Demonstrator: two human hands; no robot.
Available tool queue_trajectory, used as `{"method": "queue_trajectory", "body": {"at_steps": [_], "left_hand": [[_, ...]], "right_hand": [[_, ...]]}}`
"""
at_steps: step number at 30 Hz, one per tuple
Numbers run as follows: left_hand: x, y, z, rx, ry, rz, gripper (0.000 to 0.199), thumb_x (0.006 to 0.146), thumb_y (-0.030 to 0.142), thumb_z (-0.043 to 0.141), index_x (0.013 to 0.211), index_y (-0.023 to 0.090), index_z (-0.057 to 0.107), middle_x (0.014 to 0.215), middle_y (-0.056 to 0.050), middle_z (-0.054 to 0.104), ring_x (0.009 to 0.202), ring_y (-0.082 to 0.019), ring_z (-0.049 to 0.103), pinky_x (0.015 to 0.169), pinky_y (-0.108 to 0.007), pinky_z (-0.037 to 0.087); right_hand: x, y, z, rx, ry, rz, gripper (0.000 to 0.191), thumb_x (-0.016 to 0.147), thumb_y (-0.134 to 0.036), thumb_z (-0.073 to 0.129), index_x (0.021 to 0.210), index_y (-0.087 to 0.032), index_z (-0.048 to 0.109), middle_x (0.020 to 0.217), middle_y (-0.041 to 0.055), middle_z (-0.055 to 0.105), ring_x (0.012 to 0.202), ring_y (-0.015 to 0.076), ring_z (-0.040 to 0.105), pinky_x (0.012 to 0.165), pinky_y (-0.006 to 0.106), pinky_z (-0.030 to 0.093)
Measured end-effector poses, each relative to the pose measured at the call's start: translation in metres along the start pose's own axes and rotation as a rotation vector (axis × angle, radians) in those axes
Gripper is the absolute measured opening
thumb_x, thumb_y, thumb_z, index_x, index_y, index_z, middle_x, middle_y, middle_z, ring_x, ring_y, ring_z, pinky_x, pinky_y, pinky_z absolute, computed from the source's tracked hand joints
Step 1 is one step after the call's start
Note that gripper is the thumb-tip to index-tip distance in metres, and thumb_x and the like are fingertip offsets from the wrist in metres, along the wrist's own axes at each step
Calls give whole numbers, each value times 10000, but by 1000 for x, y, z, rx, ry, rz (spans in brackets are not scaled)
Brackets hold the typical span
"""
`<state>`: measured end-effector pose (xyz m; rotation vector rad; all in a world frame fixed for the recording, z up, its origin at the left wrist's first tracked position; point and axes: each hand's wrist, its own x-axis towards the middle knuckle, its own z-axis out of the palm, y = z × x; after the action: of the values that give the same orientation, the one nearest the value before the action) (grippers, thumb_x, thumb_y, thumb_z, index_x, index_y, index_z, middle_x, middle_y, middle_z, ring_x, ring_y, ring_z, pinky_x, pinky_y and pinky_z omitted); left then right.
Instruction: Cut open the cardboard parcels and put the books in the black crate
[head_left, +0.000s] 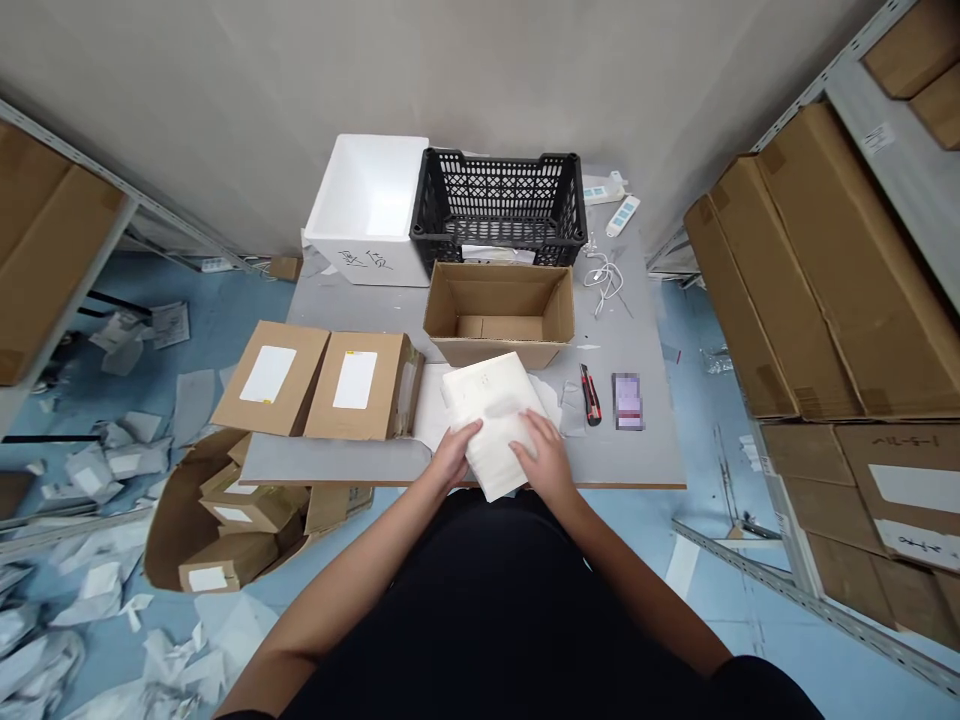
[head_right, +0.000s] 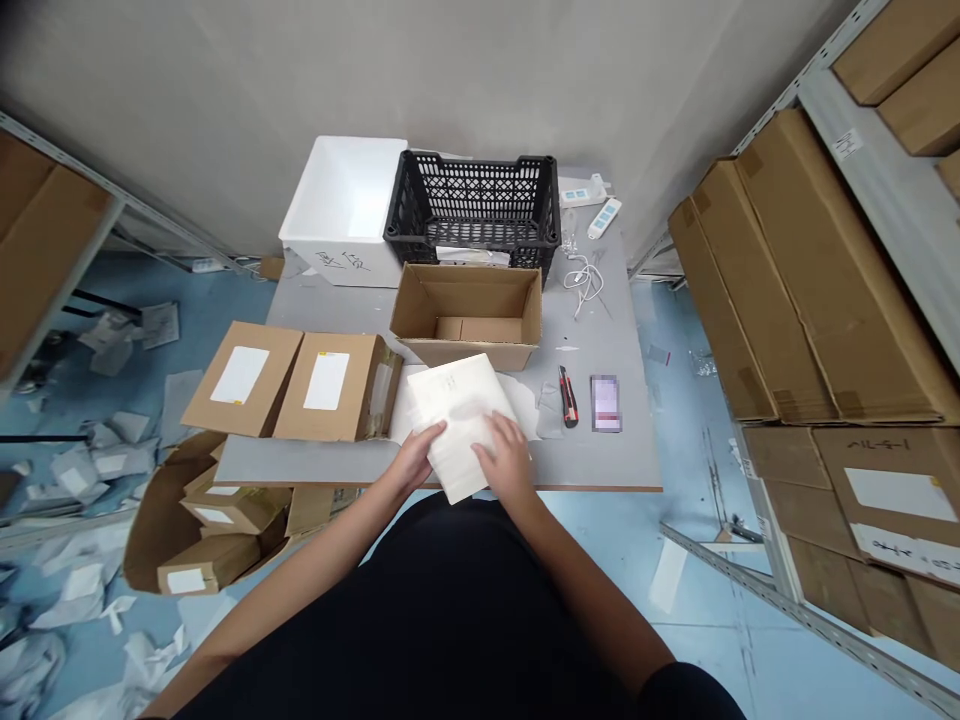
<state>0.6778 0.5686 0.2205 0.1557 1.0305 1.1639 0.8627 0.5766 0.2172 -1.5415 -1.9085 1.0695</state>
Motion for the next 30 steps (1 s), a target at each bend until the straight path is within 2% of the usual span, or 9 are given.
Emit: {"method": "queue_trajectory", "body": {"at_steps": [2, 4, 8, 13, 17, 22, 26, 28, 30], "left_hand": [[0, 5, -3, 18, -33, -22, 584, 729, 241, 788, 1267, 109, 602, 1112, -149, 722, 1124, -327, 634, 1044, -450, 439], [-1, 8, -5, 35, -73, -25, 607, 727, 254, 799, 1283, 123, 594, 1145, -149, 710, 1145, -332, 623, 1062, -454, 424], [1, 9, -6, 25, -118, -28, 660, 735, 427, 791, 1289, 131, 590, 1203, -154, 684, 1219, -336, 572, 1094, -449, 393], [1, 8, -9, -86, -174, -65, 723, 795, 685, 580, 1315, 182, 577, 1286, -125, 643, 1322, -321, 480, 1109, -440, 382], [2, 6, -13, -74, -130, -84, 624, 842, 600, 594, 1283, 158, 601, 1245, -131, 666, 1267, -313, 538, 1096, -427, 399], [4, 6, -14, -28, -58, 8, 511, 859, 471, 648, 1238, 128, 622, 1162, -137, 704, 1183, -304, 605, 1070, -430, 420], [3, 11, -15, 7, -53, 31, 515, 868, 493, 630, 1216, 113, 636, 1147, -149, 709, 1177, -301, 608, 1072, -421, 418], [4, 12, -17, 20, -71, 27, 531, 877, 510, 608, 1218, 103, 635, 1154, -159, 704, 1182, -303, 604, 1078, -420, 412], [7, 9, -18, 12, -99, 6, 535, 886, 500, 598, 1244, 103, 620, 1174, -161, 696, 1191, -307, 599, 1086, -428, 403]], "right_hand": [[10, 15, -2, 141, 80, 147, 743, 789, -437, 661, 1462, -240, 416, 1515, 94, 415, 1405, 297, 351, 1160, 514, 274], [19, 27, -2, 350, 42, 256, 813, 755, -450, 689, 1477, -251, 375, 1496, 75, 446, 1368, 281, 411, 1139, 498, 317], [29, 37, 2, 702, 24, 286, 656, 750, -450, 691, 1352, -243, 530, 1329, 46, 616, 1224, 256, 556, 1057, 443, 425], [30, 37, 4, 791, 126, 329, 473, 793, -493, 638, 1174, -214, 667, 1130, 41, 716, 1041, 243, 643, 931, 382, 498], [30, 38, 7, 804, 127, 357, 429, 805, -543, 618, 1057, -207, 707, 1022, 32, 740, 989, 233, 654, 930, 370, 490], [35, 45, 8, 983, 104, 423, 448, 778, -566, 649, 1050, -211, 682, 1076, 51, 730, 1032, 230, 655, 970, 378, 480], [33, 46, -4, 775, 166, 382, 495, 818, -602, 572, 1088, -199, 676, 1152, 102, 697, 1137, 276, 613, 977, 452, 481], [28, 37, -9, 479, 253, 234, 485, 862, -569, 531, 1162, -211, 662, 1311, 118, 612, 1281, 288, 506, 1058, 485, 409], [21, 22, -6, 182, 192, 8, 514, 874, -526, 548, 1297, -237, 595, 1471, 105, 471, 1394, 287, 369, 1139, 497, 301]]}}
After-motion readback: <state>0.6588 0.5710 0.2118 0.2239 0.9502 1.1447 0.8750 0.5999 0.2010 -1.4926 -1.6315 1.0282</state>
